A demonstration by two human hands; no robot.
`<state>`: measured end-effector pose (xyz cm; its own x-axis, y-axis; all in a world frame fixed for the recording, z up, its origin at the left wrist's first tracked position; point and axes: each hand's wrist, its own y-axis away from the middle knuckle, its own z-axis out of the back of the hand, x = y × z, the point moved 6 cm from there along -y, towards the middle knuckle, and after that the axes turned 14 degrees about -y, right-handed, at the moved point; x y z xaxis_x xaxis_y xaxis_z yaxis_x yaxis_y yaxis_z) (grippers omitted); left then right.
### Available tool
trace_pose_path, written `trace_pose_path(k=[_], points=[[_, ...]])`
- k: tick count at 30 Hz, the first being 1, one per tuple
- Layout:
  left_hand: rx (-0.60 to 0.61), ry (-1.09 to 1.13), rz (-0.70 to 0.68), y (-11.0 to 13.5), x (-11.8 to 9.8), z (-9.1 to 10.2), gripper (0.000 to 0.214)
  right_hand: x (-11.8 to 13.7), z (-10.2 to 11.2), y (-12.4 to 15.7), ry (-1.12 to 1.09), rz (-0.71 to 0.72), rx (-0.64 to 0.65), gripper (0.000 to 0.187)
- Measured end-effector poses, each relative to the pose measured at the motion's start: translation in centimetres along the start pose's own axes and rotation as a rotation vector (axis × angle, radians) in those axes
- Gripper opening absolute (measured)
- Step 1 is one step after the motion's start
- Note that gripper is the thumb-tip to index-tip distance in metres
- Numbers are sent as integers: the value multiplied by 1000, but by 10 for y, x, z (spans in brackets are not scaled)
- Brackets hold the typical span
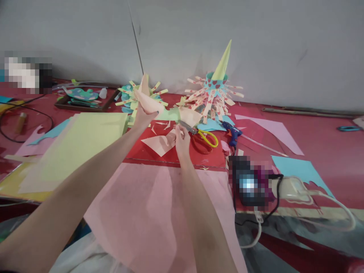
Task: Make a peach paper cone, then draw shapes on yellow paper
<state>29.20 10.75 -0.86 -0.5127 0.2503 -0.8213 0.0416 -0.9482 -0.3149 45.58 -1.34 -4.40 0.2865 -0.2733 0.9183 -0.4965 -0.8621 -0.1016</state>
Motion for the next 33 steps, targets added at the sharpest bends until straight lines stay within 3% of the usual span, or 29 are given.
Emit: trace_pose_path(k=[6, 12, 15, 18, 21, 23, 26, 29, 31, 33], points=[[119, -90, -52, -28, 10, -46, 75, 2, -5, 1, 45, 14, 31, 26], [189, -162, -48, -36, 31, -65, 89, 0, -3, -2, 103, -23, -44, 18], [198, -133, -89, -34, 27, -63, 95, 0, -4, -2, 180, -17, -29, 15], [85, -69, -189, -24, 5, -48, 92, 0, -3, -2, 215, 3, -28, 14], [-130, -55, -229, -3, -23, -23, 68, 0, -1, -2, 184, -3, -57, 14], [-167, -72, -280, 16, -42, -15, 52, -1, 1, -2, 162, -4, -89, 15], [61, -174, -389, 50, -61, -26, 47, -1, 3, -2, 148, 8, -124, 15], [340, -447, -459, 86, -57, -43, 51, 3, 6, -2, 205, 95, -143, 16], [404, -671, -493, 103, -48, -48, 56, 12, 10, -1, 306, 212, -165, 18], [391, -821, -471, 110, -39, -46, 55, 22, 15, -1, 459, 318, -186, 22]])
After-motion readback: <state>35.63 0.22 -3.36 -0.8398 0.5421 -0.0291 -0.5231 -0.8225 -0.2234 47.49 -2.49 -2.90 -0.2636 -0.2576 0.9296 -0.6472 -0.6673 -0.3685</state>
